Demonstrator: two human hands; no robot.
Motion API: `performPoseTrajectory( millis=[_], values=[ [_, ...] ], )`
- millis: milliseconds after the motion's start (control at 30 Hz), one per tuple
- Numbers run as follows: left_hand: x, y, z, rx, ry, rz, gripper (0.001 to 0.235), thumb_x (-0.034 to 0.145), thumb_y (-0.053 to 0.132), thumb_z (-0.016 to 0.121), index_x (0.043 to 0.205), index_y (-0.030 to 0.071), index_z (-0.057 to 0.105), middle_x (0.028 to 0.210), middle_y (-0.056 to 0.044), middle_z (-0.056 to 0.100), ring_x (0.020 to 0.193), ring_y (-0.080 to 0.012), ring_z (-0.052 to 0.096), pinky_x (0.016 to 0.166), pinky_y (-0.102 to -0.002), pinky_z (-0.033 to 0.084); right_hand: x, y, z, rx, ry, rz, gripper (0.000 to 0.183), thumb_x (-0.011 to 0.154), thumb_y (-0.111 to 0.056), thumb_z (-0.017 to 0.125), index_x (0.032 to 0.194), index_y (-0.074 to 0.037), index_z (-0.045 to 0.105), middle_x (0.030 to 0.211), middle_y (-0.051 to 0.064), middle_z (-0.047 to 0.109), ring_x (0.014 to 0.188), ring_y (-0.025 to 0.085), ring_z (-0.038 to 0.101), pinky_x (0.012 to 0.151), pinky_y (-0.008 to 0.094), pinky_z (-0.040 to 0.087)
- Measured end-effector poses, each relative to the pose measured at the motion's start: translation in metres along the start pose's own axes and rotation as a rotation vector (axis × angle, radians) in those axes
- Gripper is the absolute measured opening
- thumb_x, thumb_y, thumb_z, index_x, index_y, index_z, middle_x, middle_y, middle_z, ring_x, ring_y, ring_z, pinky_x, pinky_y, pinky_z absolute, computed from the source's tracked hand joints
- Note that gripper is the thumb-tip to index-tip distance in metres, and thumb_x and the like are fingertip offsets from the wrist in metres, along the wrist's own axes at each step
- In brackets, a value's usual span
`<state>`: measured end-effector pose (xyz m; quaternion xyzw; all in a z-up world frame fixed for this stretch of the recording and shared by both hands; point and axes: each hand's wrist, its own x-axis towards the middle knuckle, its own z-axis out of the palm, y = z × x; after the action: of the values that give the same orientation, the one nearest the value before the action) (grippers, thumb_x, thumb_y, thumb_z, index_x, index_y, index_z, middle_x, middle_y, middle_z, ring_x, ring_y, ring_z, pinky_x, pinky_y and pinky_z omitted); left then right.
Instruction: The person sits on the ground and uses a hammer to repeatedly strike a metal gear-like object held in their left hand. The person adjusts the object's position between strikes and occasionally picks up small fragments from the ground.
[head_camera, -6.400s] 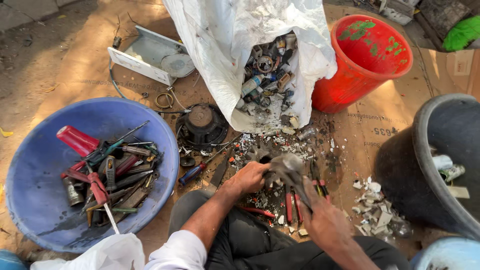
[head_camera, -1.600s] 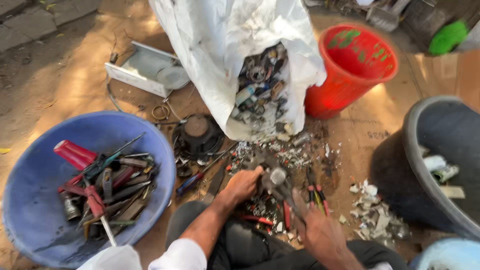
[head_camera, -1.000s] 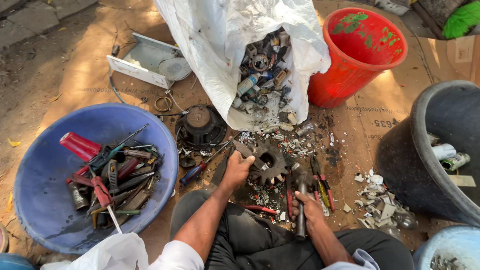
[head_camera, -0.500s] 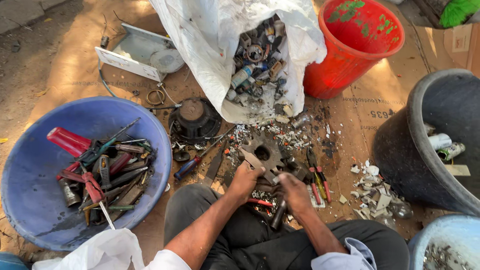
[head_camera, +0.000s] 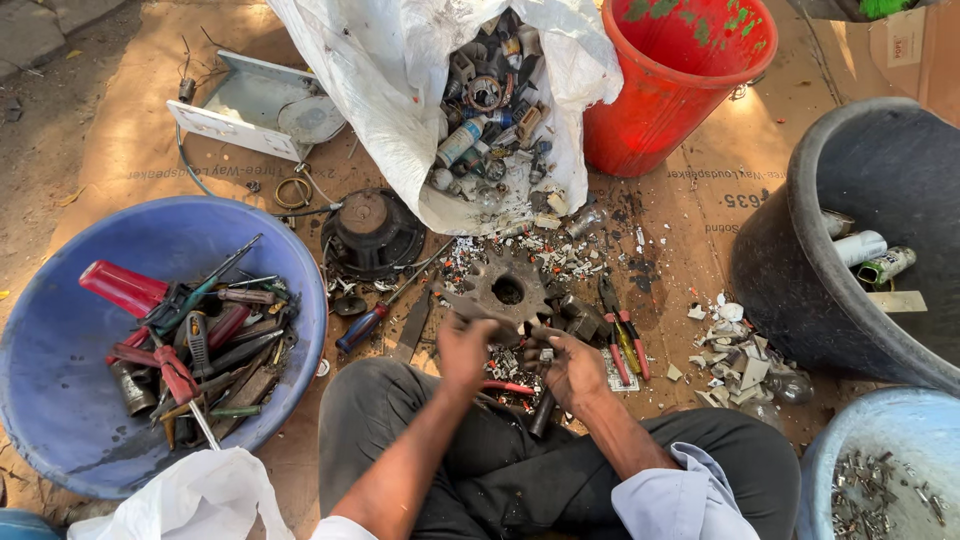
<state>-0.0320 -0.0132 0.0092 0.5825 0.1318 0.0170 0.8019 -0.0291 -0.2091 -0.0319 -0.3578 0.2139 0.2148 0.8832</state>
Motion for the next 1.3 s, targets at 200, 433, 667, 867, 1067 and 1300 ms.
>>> performPoseTrajectory(
  millis=[200,433,667,867,1067,1300],
  values=[
    [0.015,0.006,-0.016,-0.211,-0.026,-0.416,0.017,0.079,0.0,0.067,0.095,0.002,0.064,0.069,-0.008,0.066,0.056,-0.021,0.062,0.055,-0.04,0.056,-0.014,-0.014,0.024,-0.016,0.044,0.048,0.027,0.093,0.008,0.046,0.114,0.011,0.063,0.111,0.025,0.07,0.102,0.035,0.072,0.096,0.047,0.061],
    [0.0,-0.018,0.009,0.362,-0.334,-0.139,0.023,0.085,0.013,0.079,0.104,0.002,0.077,0.089,-0.005,0.079,0.079,-0.0104,0.073,0.073,-0.029,0.059,-0.007,-0.009,0.013,-0.044,0.032,0.014,0.023,0.099,-0.003,0.061,0.119,0.007,0.066,0.112,0.022,0.073,0.097,0.029,0.071,0.092,0.046,0.06],
    [0.003,-0.007,0.012,0.57,-0.224,-0.111,0.022,0.086,0.017,0.076,0.101,0.0,0.077,0.085,-0.01,0.079,0.074,-0.012,0.072,0.071,-0.032,0.058,-0.001,-0.009,0.012,-0.035,0.037,0.008,0.032,0.095,0.001,0.053,0.123,0.013,0.062,0.118,0.024,0.069,0.102,0.033,0.072,0.092,0.046,0.06],
    [0.005,0.008,0.016,0.605,-0.25,-0.055,0.024,0.085,0.017,0.074,0.099,-0.002,0.071,0.086,-0.013,0.076,0.074,-0.019,0.073,0.07,-0.035,0.057,0.002,-0.009,0.009,-0.182,0.007,-0.092,0.037,0.093,0.011,0.053,0.129,0.012,0.06,0.125,0.019,0.068,0.108,0.029,0.07,0.098,0.044,0.058],
    [0.007,0.004,0.018,0.754,-0.214,0.071,0.026,0.088,0.022,0.074,0.089,-0.004,0.071,0.08,-0.018,0.071,0.071,-0.0276,0.071,0.068,-0.04,0.054,0.003,-0.007,0.007,-0.211,0.008,-0.131,0.036,0.093,0.011,0.056,0.128,0.009,0.061,0.123,0.018,0.068,0.106,0.028,0.07,0.096,0.043,0.06],
    [0.01,-0.007,0.02,0.642,-0.186,-0.047,0.024,0.09,0.02,0.069,0.088,-0.004,0.07,0.075,-0.013,0.071,0.067,-0.0189,0.067,0.064,-0.037,0.054,0.001,-0.008,0.013,-0.307,0.083,-0.105,0.03,0.097,-0.004,0.059,0.125,0.007,0.063,0.114,0.016,0.072,0.097,0.025,0.073,0.086,0.041,0.063]
  ],
)
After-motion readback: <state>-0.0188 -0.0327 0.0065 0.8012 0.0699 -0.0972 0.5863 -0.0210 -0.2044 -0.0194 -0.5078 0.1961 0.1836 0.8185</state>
